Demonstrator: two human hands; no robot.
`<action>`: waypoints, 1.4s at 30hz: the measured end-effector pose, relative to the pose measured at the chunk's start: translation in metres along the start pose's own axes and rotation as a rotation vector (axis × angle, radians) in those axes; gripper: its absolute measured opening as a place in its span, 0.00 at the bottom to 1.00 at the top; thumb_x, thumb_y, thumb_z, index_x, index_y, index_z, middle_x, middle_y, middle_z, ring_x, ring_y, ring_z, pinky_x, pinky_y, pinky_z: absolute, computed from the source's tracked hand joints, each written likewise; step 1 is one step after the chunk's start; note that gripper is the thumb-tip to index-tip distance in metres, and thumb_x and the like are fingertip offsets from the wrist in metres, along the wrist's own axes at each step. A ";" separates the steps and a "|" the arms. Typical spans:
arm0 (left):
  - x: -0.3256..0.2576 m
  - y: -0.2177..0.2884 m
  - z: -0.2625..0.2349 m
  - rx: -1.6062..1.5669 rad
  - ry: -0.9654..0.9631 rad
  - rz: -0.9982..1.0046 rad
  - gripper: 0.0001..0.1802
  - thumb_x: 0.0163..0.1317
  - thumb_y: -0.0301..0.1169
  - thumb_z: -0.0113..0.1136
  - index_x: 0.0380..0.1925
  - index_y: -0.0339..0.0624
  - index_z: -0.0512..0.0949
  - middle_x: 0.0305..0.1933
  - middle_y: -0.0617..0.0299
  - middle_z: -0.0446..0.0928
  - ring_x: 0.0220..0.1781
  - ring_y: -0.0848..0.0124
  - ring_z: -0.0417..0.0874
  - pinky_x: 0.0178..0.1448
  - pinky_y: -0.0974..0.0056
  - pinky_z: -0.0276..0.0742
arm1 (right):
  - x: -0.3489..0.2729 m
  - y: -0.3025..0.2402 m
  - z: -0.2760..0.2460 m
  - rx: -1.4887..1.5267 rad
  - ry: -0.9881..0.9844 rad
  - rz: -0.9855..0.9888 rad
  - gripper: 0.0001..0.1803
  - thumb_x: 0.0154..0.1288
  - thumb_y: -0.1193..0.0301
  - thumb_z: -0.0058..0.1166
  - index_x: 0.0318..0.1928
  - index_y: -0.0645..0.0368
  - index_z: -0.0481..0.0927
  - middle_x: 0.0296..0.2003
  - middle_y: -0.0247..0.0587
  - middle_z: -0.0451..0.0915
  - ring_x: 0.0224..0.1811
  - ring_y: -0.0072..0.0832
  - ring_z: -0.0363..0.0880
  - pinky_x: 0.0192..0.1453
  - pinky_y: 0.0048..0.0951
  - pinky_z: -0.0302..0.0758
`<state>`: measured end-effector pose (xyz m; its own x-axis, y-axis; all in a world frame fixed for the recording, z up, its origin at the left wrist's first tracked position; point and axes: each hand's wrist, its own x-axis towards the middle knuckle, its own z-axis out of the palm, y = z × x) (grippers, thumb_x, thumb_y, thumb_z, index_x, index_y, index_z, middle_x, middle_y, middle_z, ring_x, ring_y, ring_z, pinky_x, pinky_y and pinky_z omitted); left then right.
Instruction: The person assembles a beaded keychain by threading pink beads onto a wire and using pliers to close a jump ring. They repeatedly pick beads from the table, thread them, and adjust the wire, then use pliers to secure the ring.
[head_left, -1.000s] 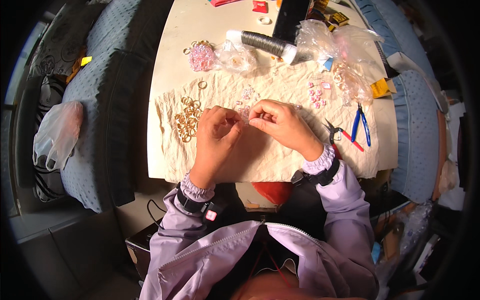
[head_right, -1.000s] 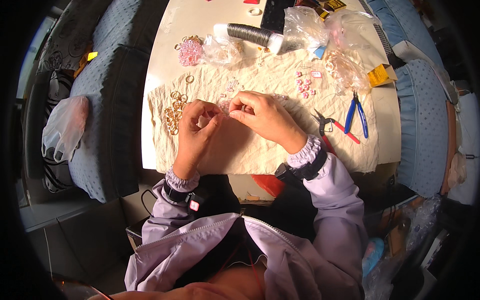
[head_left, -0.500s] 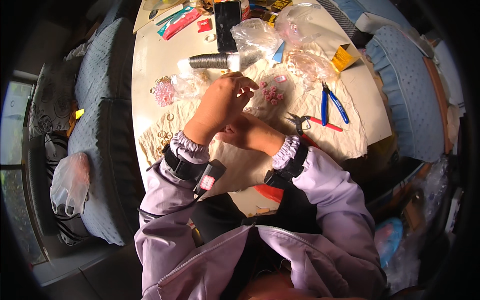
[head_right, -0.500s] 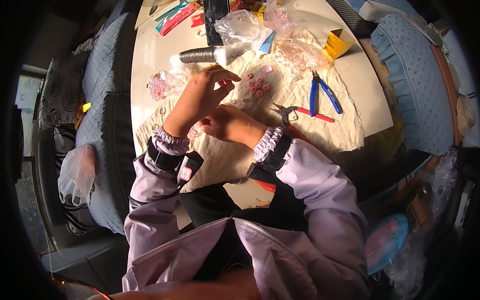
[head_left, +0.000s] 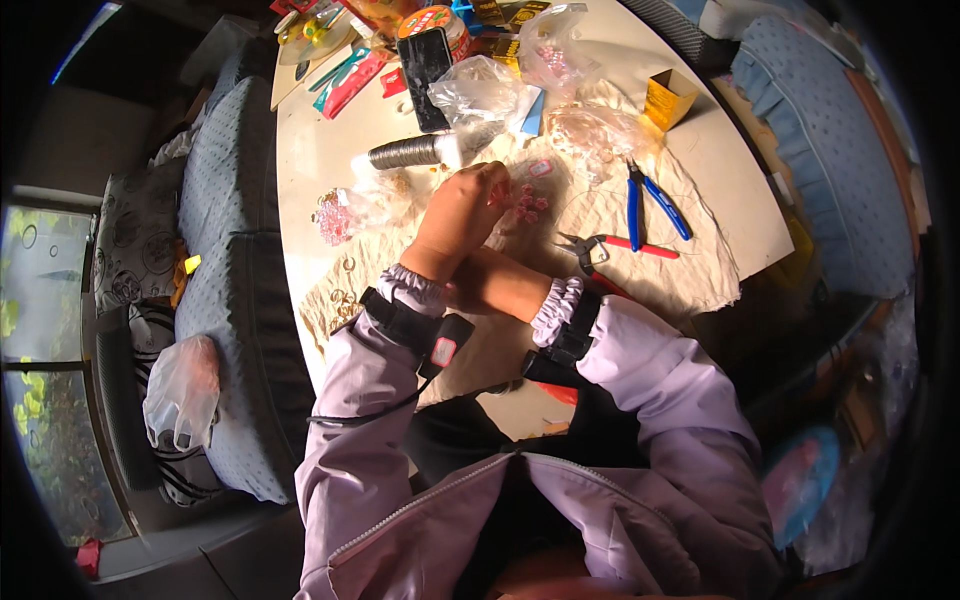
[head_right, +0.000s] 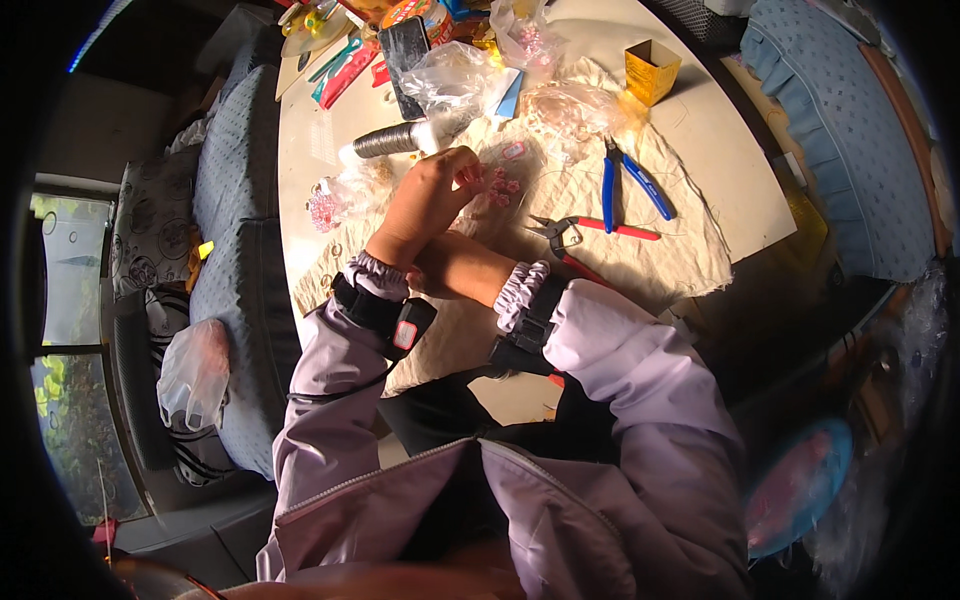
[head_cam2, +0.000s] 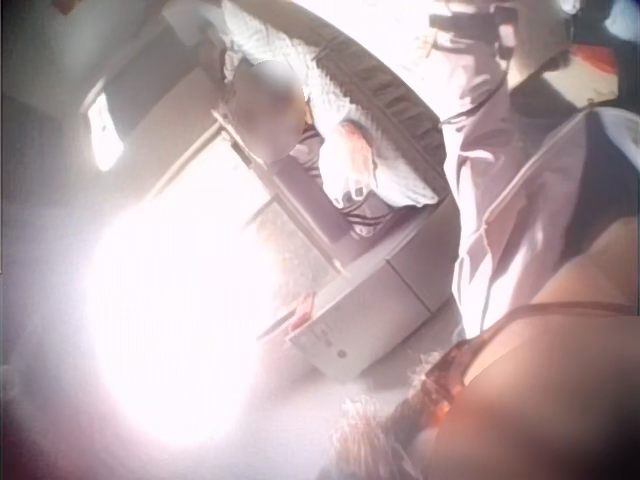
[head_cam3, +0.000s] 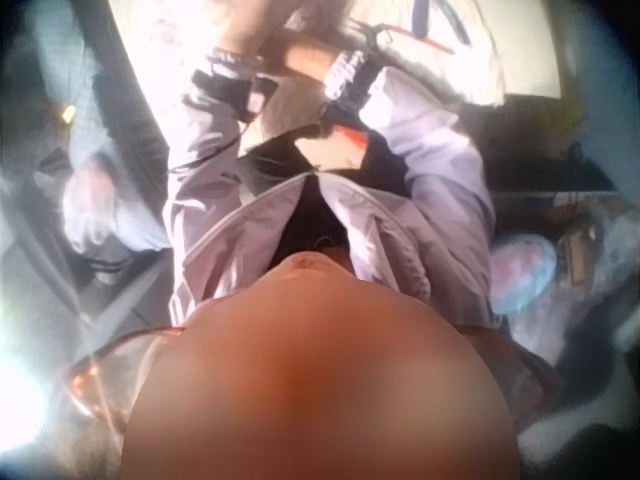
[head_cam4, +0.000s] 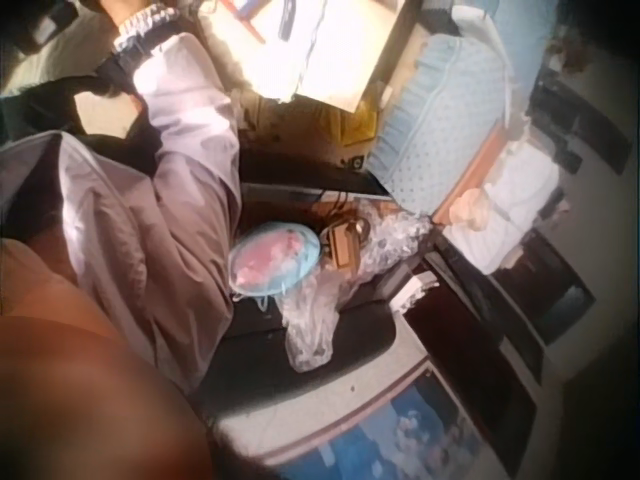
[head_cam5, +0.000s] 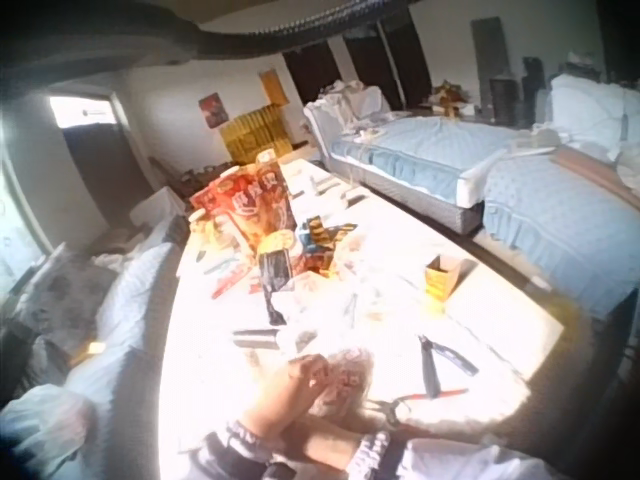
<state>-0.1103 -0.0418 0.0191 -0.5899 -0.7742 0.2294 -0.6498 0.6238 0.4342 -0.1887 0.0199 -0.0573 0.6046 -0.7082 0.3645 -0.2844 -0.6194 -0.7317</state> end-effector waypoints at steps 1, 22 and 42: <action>-0.004 0.001 -0.005 -0.145 0.059 -0.067 0.06 0.65 0.25 0.70 0.41 0.40 0.83 0.39 0.53 0.88 0.44 0.56 0.92 0.52 0.56 0.88 | -0.002 -0.005 -0.006 0.065 0.028 0.008 0.14 0.70 0.62 0.60 0.47 0.60 0.84 0.39 0.51 0.89 0.50 0.56 0.88 0.58 0.53 0.81; -0.140 -0.027 -0.027 -1.001 0.400 -0.562 0.10 0.74 0.21 0.72 0.52 0.37 0.84 0.46 0.67 0.85 0.47 0.81 0.84 0.51 0.74 0.80 | 0.007 -0.044 -0.047 -0.015 0.495 0.079 0.05 0.71 0.77 0.70 0.43 0.59 0.85 0.34 0.31 0.82 0.28 0.21 0.71 0.33 0.27 0.69; -0.139 -0.024 -0.027 -0.948 0.426 -0.455 0.09 0.73 0.22 0.73 0.50 0.37 0.83 0.44 0.69 0.84 0.42 0.84 0.80 0.38 0.75 0.80 | 0.007 -0.047 -0.048 -0.128 0.426 0.104 0.07 0.65 0.82 0.66 0.40 0.60 0.81 0.35 0.39 0.82 0.38 0.35 0.85 0.44 0.35 0.82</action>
<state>0.0002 0.0476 0.0001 -0.0628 -0.9947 0.0808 -0.0305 0.0829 0.9961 -0.2071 0.0281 0.0077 0.2152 -0.8287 0.5168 -0.4330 -0.5552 -0.7101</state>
